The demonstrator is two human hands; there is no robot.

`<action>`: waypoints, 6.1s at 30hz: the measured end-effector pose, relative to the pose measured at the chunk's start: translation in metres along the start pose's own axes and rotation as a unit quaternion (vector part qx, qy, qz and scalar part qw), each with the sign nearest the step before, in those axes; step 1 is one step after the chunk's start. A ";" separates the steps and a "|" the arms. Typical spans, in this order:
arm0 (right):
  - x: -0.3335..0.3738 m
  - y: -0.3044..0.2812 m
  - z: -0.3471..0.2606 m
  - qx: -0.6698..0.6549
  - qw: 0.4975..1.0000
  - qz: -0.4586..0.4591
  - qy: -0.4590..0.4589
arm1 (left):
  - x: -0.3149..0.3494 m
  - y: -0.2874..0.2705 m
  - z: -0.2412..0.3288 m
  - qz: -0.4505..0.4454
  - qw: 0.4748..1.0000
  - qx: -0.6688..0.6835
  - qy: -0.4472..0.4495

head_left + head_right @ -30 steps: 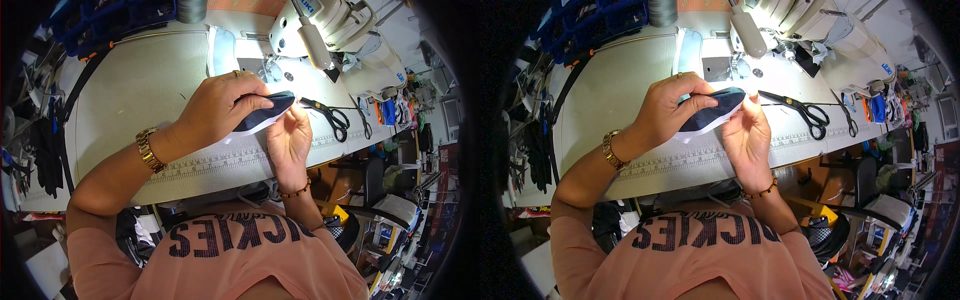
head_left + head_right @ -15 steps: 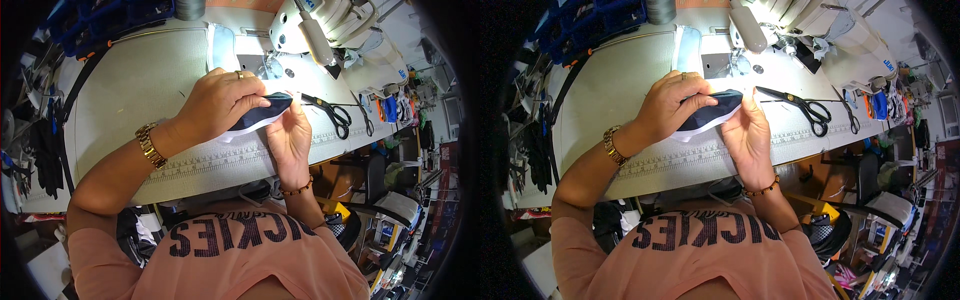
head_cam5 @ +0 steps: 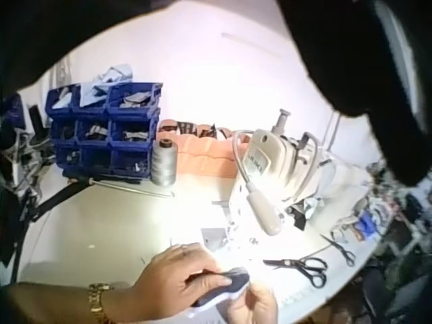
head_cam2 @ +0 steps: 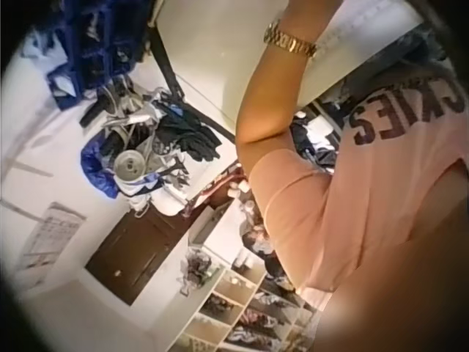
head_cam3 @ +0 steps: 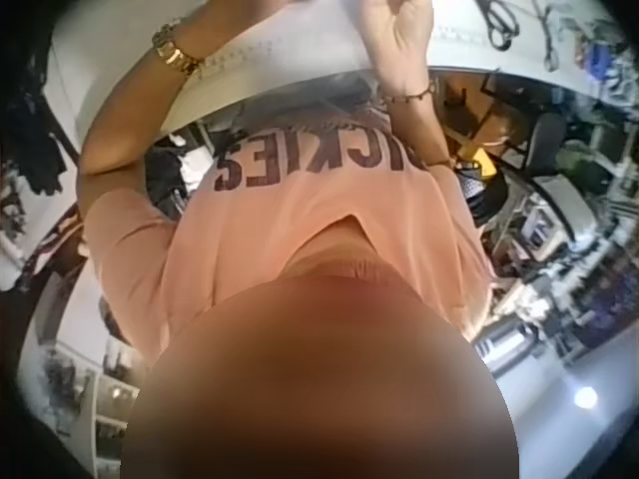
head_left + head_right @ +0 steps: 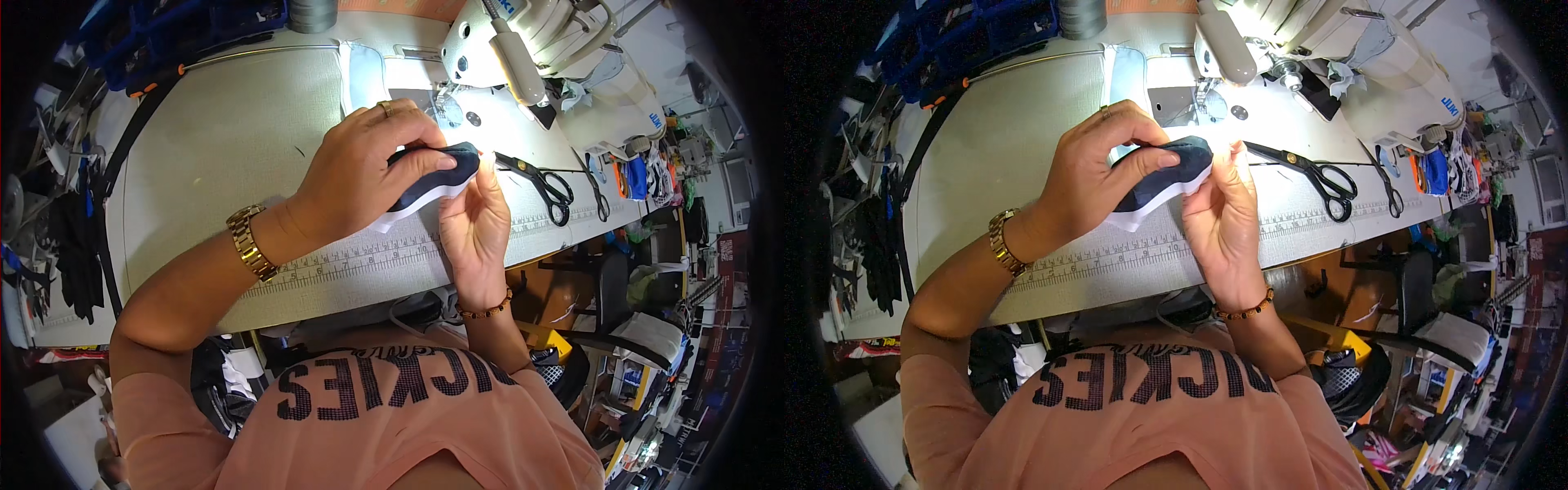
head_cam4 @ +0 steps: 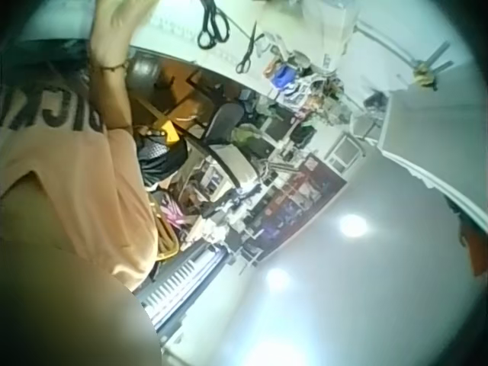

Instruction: Using a sewing machine to stitch fabric pieces together to assemble a hat.

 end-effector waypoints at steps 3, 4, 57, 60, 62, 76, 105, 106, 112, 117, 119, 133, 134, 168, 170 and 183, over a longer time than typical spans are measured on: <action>0.000 0.000 -0.012 0.024 0.998 -0.016 -0.049 | -0.002 0.004 -0.002 -0.014 1.000 0.013 -0.012; 0.000 -0.001 -0.024 0.069 0.994 -0.005 -0.085 | -0.001 0.001 -0.003 -0.013 1.000 0.012 -0.011; 0.036 -0.001 -0.180 0.648 0.560 0.082 -0.511 | -0.020 -0.025 -0.063 -0.171 0.980 -0.026 -0.104; 0.045 -0.008 -0.192 0.697 0.495 0.097 -0.510 | -0.019 -0.031 -0.075 -0.189 0.964 -0.048 -0.180; 0.047 -0.012 -0.195 0.728 0.469 0.108 -0.488 | -0.016 -0.028 -0.073 -0.204 0.962 -0.051 -0.175; 0.007 0.061 -0.033 0.779 0.407 -0.153 -0.452 | -0.003 -0.006 -0.037 -0.169 0.984 -0.008 -0.060; 0.004 0.033 -0.050 0.851 0.339 -0.209 -0.342 | -0.001 0.004 -0.061 -0.133 0.980 -0.016 -0.148; 0.005 0.037 -0.046 0.851 0.338 -0.211 -0.343 | 0.003 0.004 -0.072 -0.113 0.955 0.107 -0.252; 0.006 0.050 -0.026 0.814 0.372 -0.122 -0.430 | -0.001 0.004 -0.052 -0.080 0.917 0.217 -0.325; 0.007 0.031 -0.045 0.837 0.382 -0.095 -0.380 | -0.001 -0.009 -0.066 0.096 0.851 0.319 -0.407; 0.010 0.040 -0.044 0.821 0.361 -0.124 -0.423 | 0.000 -0.004 -0.066 0.118 0.851 0.304 -0.411; -0.002 0.050 0.006 0.768 0.373 -0.187 -0.486 | 0.010 0.008 -0.049 0.065 0.846 0.356 -0.391; -0.001 0.051 0.005 0.765 0.377 -0.186 -0.488 | 0.010 0.008 -0.049 0.063 0.845 0.357 -0.392; 0.009 0.041 -0.007 0.728 0.470 -0.175 -0.467 | -0.008 -0.010 -0.048 0.080 0.988 0.111 -0.068; 0.008 0.044 -0.004 0.742 0.447 -0.209 -0.454 | -0.007 -0.011 -0.050 0.049 0.990 0.116 -0.062; 0.005 0.049 0.000 0.724 0.529 -0.085 -0.434 | 0.001 -0.003 -0.038 0.033 0.973 0.176 -0.149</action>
Point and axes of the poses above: each hand's wrist, its own x-axis away from the middle knuckle, its own y-axis out of the palm, z = x × y, the point moved 4 cm from there along -x, towards the middle knuckle, and after that the axes turned 12 degrees about z, right-handed, at the moved point
